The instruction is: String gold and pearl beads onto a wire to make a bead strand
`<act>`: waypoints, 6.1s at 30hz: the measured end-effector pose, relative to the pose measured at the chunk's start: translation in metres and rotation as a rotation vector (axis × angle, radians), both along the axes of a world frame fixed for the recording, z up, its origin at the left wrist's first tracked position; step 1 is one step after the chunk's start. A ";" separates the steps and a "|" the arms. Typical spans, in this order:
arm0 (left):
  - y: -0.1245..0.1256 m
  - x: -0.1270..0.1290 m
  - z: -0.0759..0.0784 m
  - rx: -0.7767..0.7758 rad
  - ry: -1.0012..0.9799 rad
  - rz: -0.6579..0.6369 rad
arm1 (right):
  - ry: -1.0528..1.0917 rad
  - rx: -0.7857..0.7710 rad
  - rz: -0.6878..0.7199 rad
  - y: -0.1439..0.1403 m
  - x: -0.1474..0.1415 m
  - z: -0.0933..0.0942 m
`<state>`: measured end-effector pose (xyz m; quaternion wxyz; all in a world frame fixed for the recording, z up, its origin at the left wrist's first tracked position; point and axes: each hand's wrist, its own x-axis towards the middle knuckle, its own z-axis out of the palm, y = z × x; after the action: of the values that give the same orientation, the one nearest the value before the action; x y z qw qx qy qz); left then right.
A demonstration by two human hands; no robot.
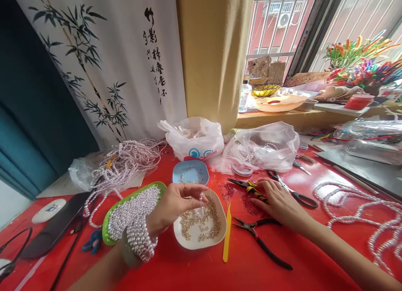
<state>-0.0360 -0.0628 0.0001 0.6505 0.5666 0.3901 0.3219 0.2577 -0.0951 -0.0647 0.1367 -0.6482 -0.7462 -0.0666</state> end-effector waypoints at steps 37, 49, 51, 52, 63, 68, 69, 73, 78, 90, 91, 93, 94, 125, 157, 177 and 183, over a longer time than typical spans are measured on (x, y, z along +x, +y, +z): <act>-0.005 0.001 0.008 -0.113 -0.312 0.175 | 0.002 0.304 0.396 -0.034 -0.071 0.052; -0.017 0.003 0.017 -0.070 -0.275 0.011 | -0.118 0.385 0.438 -0.031 -0.084 0.061; -0.020 0.003 0.020 -0.030 -0.268 -0.051 | -0.146 0.414 0.443 -0.031 -0.086 0.063; -0.021 0.003 0.022 -0.013 -0.269 -0.071 | -0.159 0.431 0.441 -0.031 -0.087 0.064; -0.024 0.001 0.025 0.045 -0.243 -0.123 | -0.118 0.496 0.424 -0.037 -0.091 0.067; -0.025 0.002 0.025 0.021 -0.238 -0.122 | -0.119 0.488 0.452 -0.038 -0.093 0.070; -0.025 0.003 0.025 0.021 -0.241 -0.127 | -0.125 0.490 0.460 -0.038 -0.093 0.071; -0.025 0.002 0.024 0.049 -0.243 -0.147 | -0.139 0.500 0.478 -0.038 -0.094 0.073; -0.025 0.000 0.024 0.118 -0.177 -0.166 | -0.117 0.506 0.480 -0.038 -0.094 0.072; -0.024 -0.003 0.022 0.088 -0.142 -0.199 | -0.110 0.561 0.509 -0.031 -0.094 0.075; -0.023 -0.004 0.022 0.077 -0.144 -0.201 | -0.118 0.565 0.522 -0.030 -0.094 0.076; -0.020 -0.004 0.021 0.052 -0.132 -0.206 | -0.129 0.567 0.560 -0.026 -0.092 0.077; -0.019 -0.004 0.021 0.048 -0.118 -0.209 | -0.132 0.565 0.583 -0.024 -0.092 0.077; -0.006 -0.007 0.015 0.211 -0.103 0.012 | -0.101 0.141 0.088 0.011 -0.009 0.041; -0.016 -0.004 0.021 0.840 0.347 0.125 | 0.928 -0.394 0.348 0.001 -0.132 0.098; -0.020 0.000 0.015 1.030 0.319 0.167 | 1.005 -0.421 0.340 0.000 -0.134 0.100; -0.020 -0.001 0.015 1.056 0.317 0.168 | 0.778 -0.155 0.349 -0.004 -0.136 0.103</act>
<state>-0.0372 -0.0827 0.0149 0.1839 0.8241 0.3127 0.4351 0.1214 -0.0994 0.0379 0.3680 -0.4975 -0.7401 0.2631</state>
